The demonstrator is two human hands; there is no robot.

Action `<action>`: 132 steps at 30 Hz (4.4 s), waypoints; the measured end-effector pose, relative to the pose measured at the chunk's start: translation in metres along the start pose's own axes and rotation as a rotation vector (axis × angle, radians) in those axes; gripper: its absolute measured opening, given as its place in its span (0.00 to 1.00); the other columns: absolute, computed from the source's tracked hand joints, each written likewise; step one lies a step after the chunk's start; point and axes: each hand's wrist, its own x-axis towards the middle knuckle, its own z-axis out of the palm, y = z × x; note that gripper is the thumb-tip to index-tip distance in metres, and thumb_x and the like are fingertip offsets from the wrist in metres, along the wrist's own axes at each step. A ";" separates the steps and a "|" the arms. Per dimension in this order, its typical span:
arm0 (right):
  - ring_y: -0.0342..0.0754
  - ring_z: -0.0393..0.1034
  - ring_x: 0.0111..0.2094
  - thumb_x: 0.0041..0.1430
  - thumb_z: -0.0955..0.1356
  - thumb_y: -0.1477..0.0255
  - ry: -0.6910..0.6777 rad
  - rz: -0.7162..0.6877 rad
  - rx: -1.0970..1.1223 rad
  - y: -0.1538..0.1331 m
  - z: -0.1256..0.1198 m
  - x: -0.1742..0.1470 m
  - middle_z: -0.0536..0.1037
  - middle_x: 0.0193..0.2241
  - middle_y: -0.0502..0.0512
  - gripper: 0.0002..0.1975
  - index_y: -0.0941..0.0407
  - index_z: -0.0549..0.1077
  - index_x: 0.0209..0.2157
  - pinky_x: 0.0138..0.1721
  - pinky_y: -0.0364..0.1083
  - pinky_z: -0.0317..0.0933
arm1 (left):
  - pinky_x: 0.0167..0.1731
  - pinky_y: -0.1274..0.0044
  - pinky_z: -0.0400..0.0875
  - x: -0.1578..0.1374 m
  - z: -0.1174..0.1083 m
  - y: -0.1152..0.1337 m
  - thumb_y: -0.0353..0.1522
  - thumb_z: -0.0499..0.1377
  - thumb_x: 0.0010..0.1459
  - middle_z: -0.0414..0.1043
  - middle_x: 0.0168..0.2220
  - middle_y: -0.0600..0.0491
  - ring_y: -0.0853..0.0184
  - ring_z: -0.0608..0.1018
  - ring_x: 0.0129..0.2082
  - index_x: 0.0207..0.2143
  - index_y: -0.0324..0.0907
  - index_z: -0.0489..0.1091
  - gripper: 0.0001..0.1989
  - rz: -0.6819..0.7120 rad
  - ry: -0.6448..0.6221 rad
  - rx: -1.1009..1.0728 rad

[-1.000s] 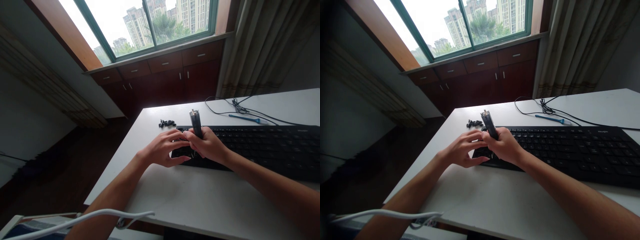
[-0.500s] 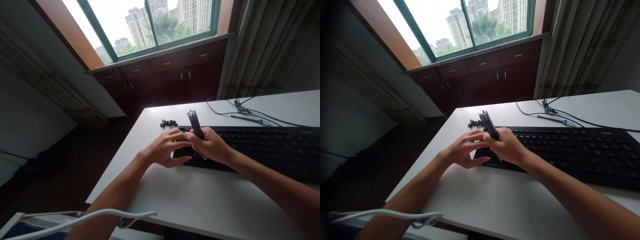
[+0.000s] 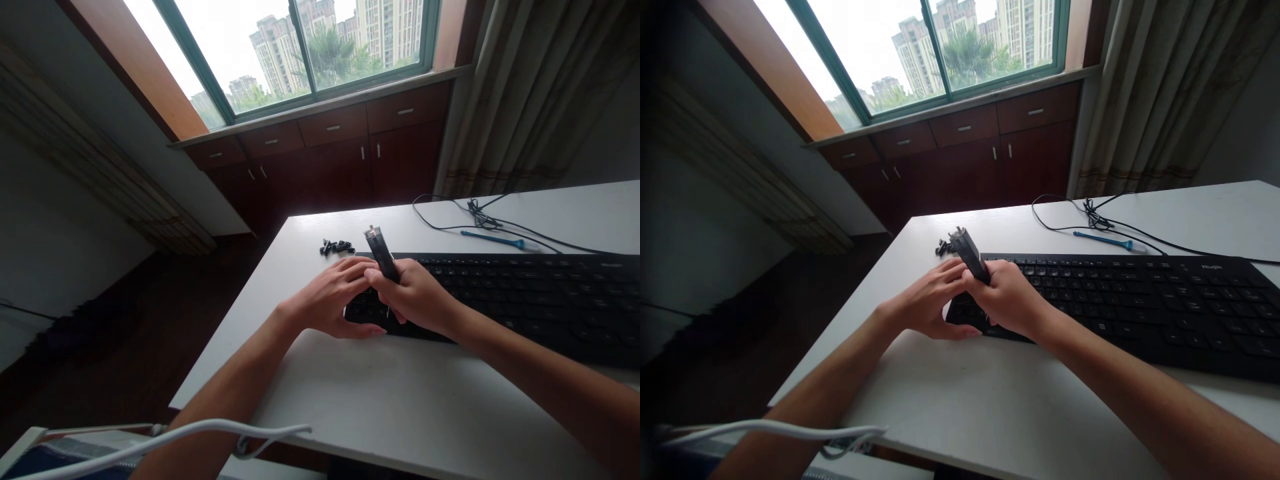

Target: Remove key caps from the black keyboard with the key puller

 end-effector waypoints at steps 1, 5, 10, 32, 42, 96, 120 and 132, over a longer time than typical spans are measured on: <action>0.39 0.63 0.13 0.66 0.66 0.64 0.004 -0.016 -0.021 0.001 0.000 -0.001 0.68 0.17 0.45 0.17 0.56 0.67 0.23 0.13 0.38 0.56 | 0.60 0.55 0.70 0.000 0.001 0.000 0.50 0.65 0.58 0.72 0.56 0.38 0.48 0.73 0.58 0.60 0.38 0.65 0.36 0.000 -0.006 -0.005; 0.40 0.65 0.13 0.66 0.66 0.66 0.015 -0.075 -0.081 0.004 0.001 0.000 0.68 0.16 0.45 0.15 0.56 0.67 0.24 0.14 0.38 0.57 | 0.61 0.55 0.70 0.000 0.005 -0.001 0.49 0.65 0.58 0.71 0.58 0.37 0.48 0.73 0.59 0.60 0.39 0.64 0.35 0.007 -0.010 -0.014; 0.40 0.64 0.12 0.66 0.66 0.65 0.035 -0.049 0.038 0.007 0.003 0.002 0.67 0.15 0.44 0.17 0.56 0.66 0.23 0.12 0.38 0.57 | 0.62 0.55 0.70 0.001 0.004 0.001 0.49 0.64 0.60 0.71 0.58 0.38 0.49 0.72 0.60 0.60 0.40 0.63 0.33 -0.018 -0.041 -0.023; 0.40 0.64 0.13 0.66 0.67 0.66 0.001 -0.135 0.053 0.007 0.007 -0.001 0.68 0.13 0.46 0.20 0.56 0.65 0.20 0.15 0.39 0.54 | 0.54 0.59 0.75 -0.001 0.002 0.000 0.45 0.65 0.60 0.74 0.50 0.42 0.52 0.76 0.51 0.53 0.40 0.68 0.25 -0.017 -0.030 -0.035; 0.36 0.58 0.12 0.67 0.68 0.61 0.168 -0.108 0.265 -0.008 -0.022 0.013 0.64 0.12 0.43 0.23 0.56 0.63 0.20 0.14 0.37 0.53 | 0.67 0.51 0.61 -0.001 -0.002 0.000 0.55 0.67 0.53 0.58 0.69 0.40 0.44 0.61 0.69 0.70 0.45 0.54 0.49 -0.119 -0.106 -0.009; 0.41 0.68 0.23 0.67 0.68 0.53 -0.146 0.084 0.538 0.005 -0.028 -0.045 0.73 0.24 0.50 0.21 0.58 0.67 0.34 0.27 0.42 0.63 | 0.64 0.52 0.65 -0.001 0.007 0.010 0.44 0.63 0.58 0.62 0.65 0.42 0.47 0.65 0.65 0.68 0.46 0.55 0.39 -0.290 -0.006 -0.169; 0.43 0.72 0.21 0.70 0.67 0.59 -0.114 0.165 0.695 0.006 -0.030 -0.044 0.76 0.24 0.52 0.18 0.56 0.65 0.30 0.23 0.41 0.64 | 0.60 0.53 0.69 -0.009 0.002 0.003 0.43 0.63 0.57 0.66 0.62 0.41 0.47 0.69 0.61 0.67 0.46 0.58 0.37 -0.380 0.111 -0.290; 0.43 0.75 0.25 0.71 0.67 0.62 -0.107 0.152 0.712 0.003 -0.032 -0.047 0.78 0.26 0.56 0.19 0.59 0.69 0.28 0.27 0.42 0.66 | 0.57 0.59 0.70 -0.009 0.004 0.001 0.37 0.59 0.64 0.70 0.57 0.43 0.53 0.72 0.57 0.62 0.43 0.64 0.25 -0.428 0.235 -0.286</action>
